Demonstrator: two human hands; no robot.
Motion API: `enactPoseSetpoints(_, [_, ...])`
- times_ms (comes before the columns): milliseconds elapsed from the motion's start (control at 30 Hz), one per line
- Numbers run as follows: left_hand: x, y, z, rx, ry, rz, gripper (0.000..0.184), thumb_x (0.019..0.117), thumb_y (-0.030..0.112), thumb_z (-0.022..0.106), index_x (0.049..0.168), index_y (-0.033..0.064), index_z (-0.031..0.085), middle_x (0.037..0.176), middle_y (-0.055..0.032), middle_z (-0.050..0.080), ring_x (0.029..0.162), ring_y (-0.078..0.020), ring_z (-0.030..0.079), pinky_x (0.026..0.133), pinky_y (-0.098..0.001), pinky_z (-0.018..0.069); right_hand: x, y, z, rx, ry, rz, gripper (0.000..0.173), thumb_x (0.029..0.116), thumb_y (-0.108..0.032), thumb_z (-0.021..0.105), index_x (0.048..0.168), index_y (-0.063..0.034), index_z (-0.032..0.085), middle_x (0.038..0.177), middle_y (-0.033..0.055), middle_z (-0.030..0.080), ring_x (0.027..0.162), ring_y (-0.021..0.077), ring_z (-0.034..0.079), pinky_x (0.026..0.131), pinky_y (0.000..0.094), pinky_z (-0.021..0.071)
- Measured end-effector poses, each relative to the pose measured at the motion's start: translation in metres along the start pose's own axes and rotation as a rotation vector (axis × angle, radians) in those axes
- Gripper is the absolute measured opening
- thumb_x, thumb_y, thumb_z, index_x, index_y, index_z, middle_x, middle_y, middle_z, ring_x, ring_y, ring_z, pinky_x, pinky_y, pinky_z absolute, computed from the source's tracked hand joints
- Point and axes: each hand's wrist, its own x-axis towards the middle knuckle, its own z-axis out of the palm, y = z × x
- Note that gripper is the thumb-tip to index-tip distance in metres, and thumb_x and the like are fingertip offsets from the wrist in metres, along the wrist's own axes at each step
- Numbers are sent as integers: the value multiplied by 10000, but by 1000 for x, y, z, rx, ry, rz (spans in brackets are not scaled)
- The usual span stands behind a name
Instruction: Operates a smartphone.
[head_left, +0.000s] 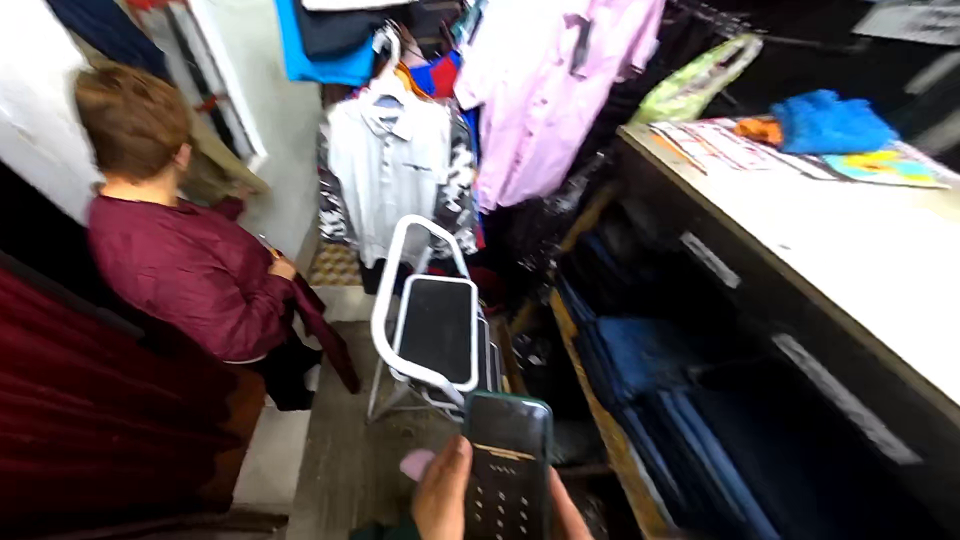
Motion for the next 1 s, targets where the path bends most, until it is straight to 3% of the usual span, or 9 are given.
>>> enactPoseSetpoints(100, [4,-7,-2,-38,-27,16,490,1097,237,297,1348,-115,526,1273,-176,658,1176,-115,643,1064,-309,511,-1,-6,1,45,49,-5,1112,981,-733,357,1541,186,80,1633,276,267,1505,197,352,1227,386,349])
enactPoseSetpoints(167, [4,-9,-3,-56,-52,40,490,1096,247,300,1336,-114,528,1251,-171,665,1163,-119,649,1055,-311,519,-1,-9,2,72,67,9,1120,984,-717,380,1529,206,55,1633,301,245,1515,232,341,1233,398,345])
enactPoseSetpoints(367, [2,-12,-3,-93,-78,53,484,1093,255,310,1325,-103,537,1226,-159,674,1138,-132,663,1038,-322,532,-3,-22,3,121,135,54,1167,955,-740,409,1516,222,62,1579,307,359,1466,275,430,1185,420,415])
enactPoseSetpoints(433, [1,-13,-3,-86,-83,57,481,1092,251,308,1326,-104,533,1231,-164,674,1140,-136,665,1039,-324,535,-6,-24,1,127,145,103,1050,999,-628,474,1525,199,96,1558,269,412,1429,255,476,1150,414,455])
enactPoseSetpoints(533, [-1,-16,-3,-96,-106,46,485,1093,265,323,1331,-102,532,1237,-165,670,1148,-142,660,1049,-327,527,-9,-25,-1,233,153,205,658,1057,-316,464,1494,138,276,1396,144,601,1243,183,628,1036,410,549])
enactPoseSetpoints(600, [-2,-19,-7,-133,-188,22,478,1048,264,368,1326,-90,530,1215,-151,682,1123,-154,672,1026,-353,543,-9,-25,0,391,180,237,525,1054,-312,475,1428,47,395,1257,89,676,1125,199,684,952,446,590])
enactPoseSetpoints(733, [-2,-29,-14,-202,-364,81,413,858,33,542,1254,-80,566,1179,-127,681,1036,-171,697,931,-384,587,-11,-27,2,572,220,269,393,1030,-309,518,1327,-51,501,1162,100,709,1042,231,715,871,462,614])
enactPoseSetpoints(867, [-4,-30,-15,-157,-339,96,412,849,-20,534,1254,-82,574,1175,-139,691,1029,-180,705,923,-381,595,-13,-29,5,561,219,246,355,994,-153,501,1326,-27,504,1163,107,718,1035,223,721,865,446,616])
enactPoseSetpoints(1000, [-4,-37,-22,-272,-442,126,447,815,-9,536,1257,-63,576,1184,-110,681,1039,-159,693,932,-378,579,-15,-29,4,515,209,281,442,887,90,484,1321,10,457,1143,110,729,1027,207,726,894,424,608])
